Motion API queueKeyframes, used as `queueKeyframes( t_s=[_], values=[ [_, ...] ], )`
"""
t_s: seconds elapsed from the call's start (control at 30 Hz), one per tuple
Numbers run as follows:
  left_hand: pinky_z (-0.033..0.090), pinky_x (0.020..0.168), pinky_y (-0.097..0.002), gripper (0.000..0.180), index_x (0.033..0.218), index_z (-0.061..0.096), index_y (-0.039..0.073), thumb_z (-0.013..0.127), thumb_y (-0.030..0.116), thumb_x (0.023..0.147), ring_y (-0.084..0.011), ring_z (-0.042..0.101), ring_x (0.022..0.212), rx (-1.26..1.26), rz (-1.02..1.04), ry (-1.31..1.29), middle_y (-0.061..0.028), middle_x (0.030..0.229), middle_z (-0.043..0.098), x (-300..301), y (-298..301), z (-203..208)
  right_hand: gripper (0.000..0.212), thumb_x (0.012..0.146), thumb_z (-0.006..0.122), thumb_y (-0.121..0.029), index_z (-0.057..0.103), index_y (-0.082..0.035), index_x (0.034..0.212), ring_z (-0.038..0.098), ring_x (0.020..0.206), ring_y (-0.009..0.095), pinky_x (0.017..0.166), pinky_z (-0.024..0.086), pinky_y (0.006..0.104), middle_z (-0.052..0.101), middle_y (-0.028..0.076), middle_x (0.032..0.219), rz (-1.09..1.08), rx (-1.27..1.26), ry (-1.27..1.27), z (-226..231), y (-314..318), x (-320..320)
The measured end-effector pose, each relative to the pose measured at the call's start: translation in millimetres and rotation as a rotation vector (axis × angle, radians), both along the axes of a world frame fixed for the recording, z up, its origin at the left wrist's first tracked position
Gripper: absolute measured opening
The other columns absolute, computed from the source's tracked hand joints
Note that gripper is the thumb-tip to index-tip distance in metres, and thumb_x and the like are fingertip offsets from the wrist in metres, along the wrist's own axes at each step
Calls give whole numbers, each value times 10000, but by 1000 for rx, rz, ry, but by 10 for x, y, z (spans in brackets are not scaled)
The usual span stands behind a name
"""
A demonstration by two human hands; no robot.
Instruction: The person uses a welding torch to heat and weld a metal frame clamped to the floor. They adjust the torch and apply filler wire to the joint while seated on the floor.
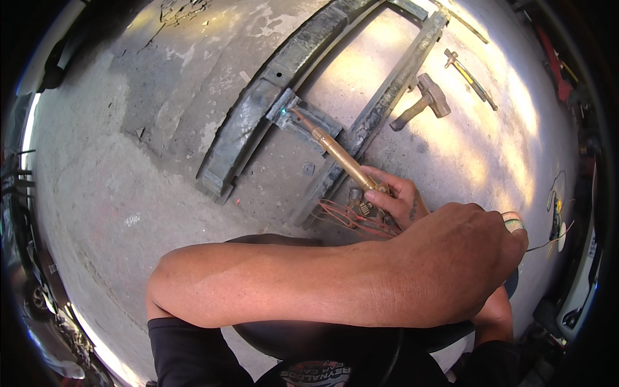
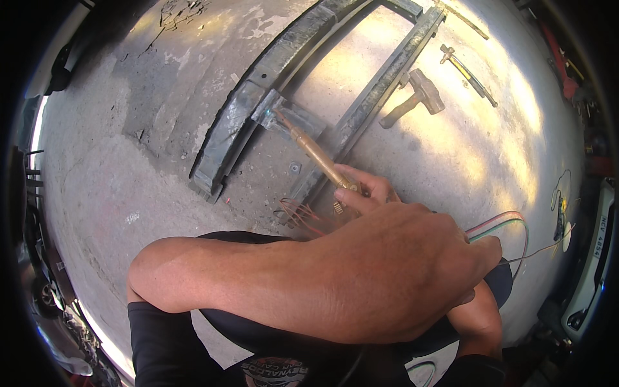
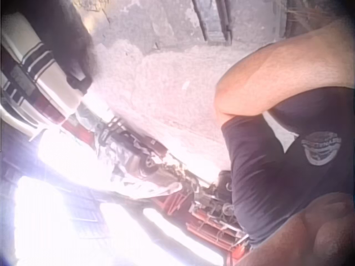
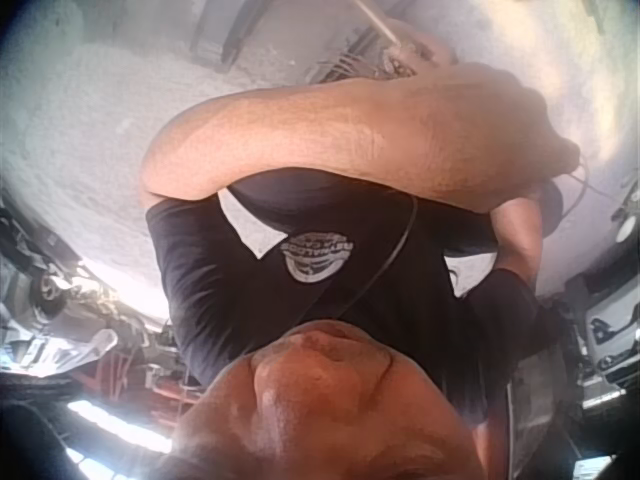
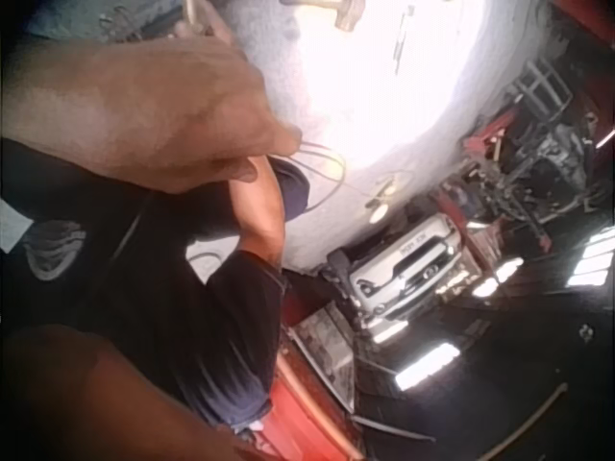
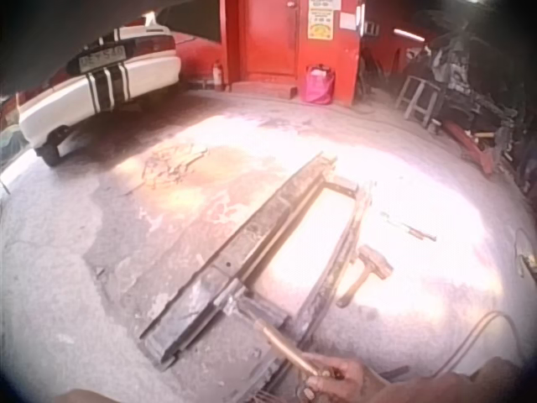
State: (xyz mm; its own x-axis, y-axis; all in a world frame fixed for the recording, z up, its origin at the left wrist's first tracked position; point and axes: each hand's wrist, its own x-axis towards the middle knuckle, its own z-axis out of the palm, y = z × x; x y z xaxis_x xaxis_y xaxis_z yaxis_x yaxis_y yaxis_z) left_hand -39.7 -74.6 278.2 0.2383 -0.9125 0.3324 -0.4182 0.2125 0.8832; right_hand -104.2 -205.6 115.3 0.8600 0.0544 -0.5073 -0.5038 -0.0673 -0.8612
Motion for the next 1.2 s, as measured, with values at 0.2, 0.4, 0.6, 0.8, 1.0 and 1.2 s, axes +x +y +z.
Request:
queueKeyframes(
  t_s=[0.2, 0.4, 0.6, 0.8, 1.0, 1.2],
  values=[
    [575, 685, -463, 296, 936, 601, -131, 679, 13, 689, -411, 717, 735, -24, 38, -11, -264, 757, 674, -39, -3, -36, 549, 970, 614, -157, 497, 57, 1462, 671, 783, 93, 600, 508, 228, 727, 89, 973, -13, -4, -4, 81, 25, 37],
    [575, 689, -474, 284, 927, 596, -128, 673, 12, 693, -421, 716, 741, 7, 14, 1, -273, 762, 674, -20, -2, -12, 538, 977, 618, -151, 500, 39, 1466, 634, 713, 71, 561, 494, 223, 693, 67, 930, -44, -2, -40, -51, -17, 24],
    [575, 692, -484, 258, 910, 602, -119, 671, 8, 696, -428, 719, 760, 36, 11, 20, -281, 775, 676, -14, -13, -16, 599, 944, 682, -253, 525, -45, 1483, 622, 1077, 167, 936, 476, 342, 699, 135, 1160, -27, -17, 79, 28, -53, 56],
    [573, 698, -484, 234, 896, 614, -101, 676, 2, 695, -427, 716, 764, 38, -5, 27, -269, 769, 674, -2, 2, -11, 605, 944, 692, -261, 525, -55, 1487, 622, 1046, 150, 911, 483, 332, 702, 113, 1143, -12, -49, 129, 90, -40, 89],
    [569, 691, -482, 236, 902, 616, -96, 677, 5, 697, -422, 715, 759, 31, 1, 35, -267, 784, 675, -15, -5, -28, 533, 987, 647, -192, 518, 5, 1465, 625, 755, 93, 625, 497, 256, 678, 58, 955, -41, -54, 54, 51, -26, 78],
    [572, 691, -476, 270, 925, 602, -111, 680, 11, 697, -423, 718, 763, 39, 3, 10, -267, 781, 677, -1, -9, -10, 560, 965, 679, -226, 536, -39, 1474, 614, 975, 114, 867, 477, 303, 703, 73, 1077, -38, -11, 82, 7, -68, 66]
  ],
)
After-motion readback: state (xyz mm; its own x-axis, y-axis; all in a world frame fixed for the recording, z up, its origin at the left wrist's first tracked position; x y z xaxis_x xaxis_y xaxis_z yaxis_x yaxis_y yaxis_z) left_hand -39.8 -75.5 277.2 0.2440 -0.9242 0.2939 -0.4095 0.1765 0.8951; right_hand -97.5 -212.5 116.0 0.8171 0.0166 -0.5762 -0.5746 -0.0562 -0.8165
